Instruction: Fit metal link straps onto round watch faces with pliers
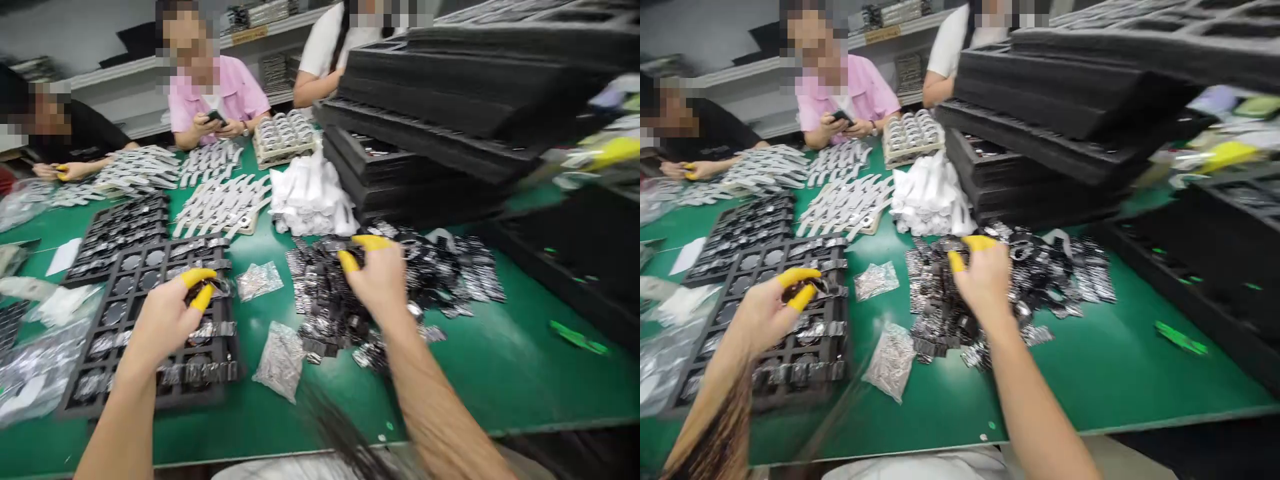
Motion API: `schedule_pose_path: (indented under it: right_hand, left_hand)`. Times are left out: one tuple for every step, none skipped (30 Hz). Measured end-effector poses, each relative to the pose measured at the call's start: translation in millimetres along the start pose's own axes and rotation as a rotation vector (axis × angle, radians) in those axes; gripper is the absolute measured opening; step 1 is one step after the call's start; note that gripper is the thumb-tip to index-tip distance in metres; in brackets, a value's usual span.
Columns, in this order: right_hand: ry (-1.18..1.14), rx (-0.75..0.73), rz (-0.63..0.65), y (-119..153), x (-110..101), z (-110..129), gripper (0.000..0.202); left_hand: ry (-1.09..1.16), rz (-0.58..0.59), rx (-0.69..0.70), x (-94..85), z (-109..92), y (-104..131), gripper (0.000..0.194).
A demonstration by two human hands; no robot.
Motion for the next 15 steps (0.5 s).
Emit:
schedule_pose_path:
  right_hand:
    - [0.133, 0.060, 0.045, -3, 2, -17, 0.040]
    - [0.248, 0.130, 0.098, -5, 7, -34, 0.045]
    - [0.333, 0.180, 0.165, -6, 15, -49, 0.050]
    - [0.395, 0.212, 0.215, -6, 24, -62, 0.053]
    - [0.437, 0.233, 0.241, -6, 33, -71, 0.053]
    - [0.456, 0.245, 0.269, -5, 41, -77, 0.052]
    - [0.460, 0.236, 0.279, -4, 47, -81, 0.052]
    - [0.459, 0.235, 0.283, -3, 51, -83, 0.052]
    - [0.456, 0.242, 0.281, -2, 53, -84, 0.052]
    - [0.452, 0.254, 0.274, -2, 54, -85, 0.051]
    - [0.445, 0.270, 0.268, -1, 54, -86, 0.051]
    - [0.431, 0.286, 0.263, -1, 55, -89, 0.051]
    - [0.410, 0.300, 0.258, -2, 56, -93, 0.051]
    - [0.377, 0.311, 0.242, -3, 58, -98, 0.053]
    - [0.321, 0.318, 0.211, -4, 61, -104, 0.055]
  left_hand:
    - [-0.063, -0.019, -0.066, -14.4, 14, -1, 0.036]
    - [-0.127, -0.036, -0.135, -27.2, 29, -2, 0.038]
    - [-0.174, -0.045, -0.183, -37.9, 45, -2, 0.039]
    - [-0.202, -0.052, -0.219, -46.3, 61, -1, 0.040]
    - [-0.216, -0.040, -0.250, -51.8, 77, 1, 0.041]
    - [-0.221, -0.024, -0.271, -54.6, 90, 3, 0.041]
    - [-0.222, -0.014, -0.282, -54.7, 102, 6, 0.041]
    - [-0.223, -0.007, -0.284, -52.5, 111, 9, 0.041]
    - [-0.225, -0.005, -0.282, -48.5, 119, 13, 0.041]
    - [-0.225, -0.003, -0.276, -43.6, 124, 18, 0.041]
    - [-0.224, 0.002, -0.267, -38.5, 128, 23, 0.041]
    - [-0.215, 0.018, -0.252, -34.1, 131, 29, 0.042]
    - [-0.196, 0.043, -0.228, -30.9, 134, 36, 0.043]
    - [-0.170, 0.070, -0.199, -29.4, 137, 43, 0.046]
    - [-0.143, 0.090, -0.171, -29.9, 141, 49, 0.051]
Point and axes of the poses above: each hand's wrist, its own y-axis away from the middle knuckle, its own x-axis out of the palm, z = x × y, the point moved 1 cm from there along -y, towards the middle knuckle, and after that the axes turned 9 degrees about y, right-handed, at the moved point
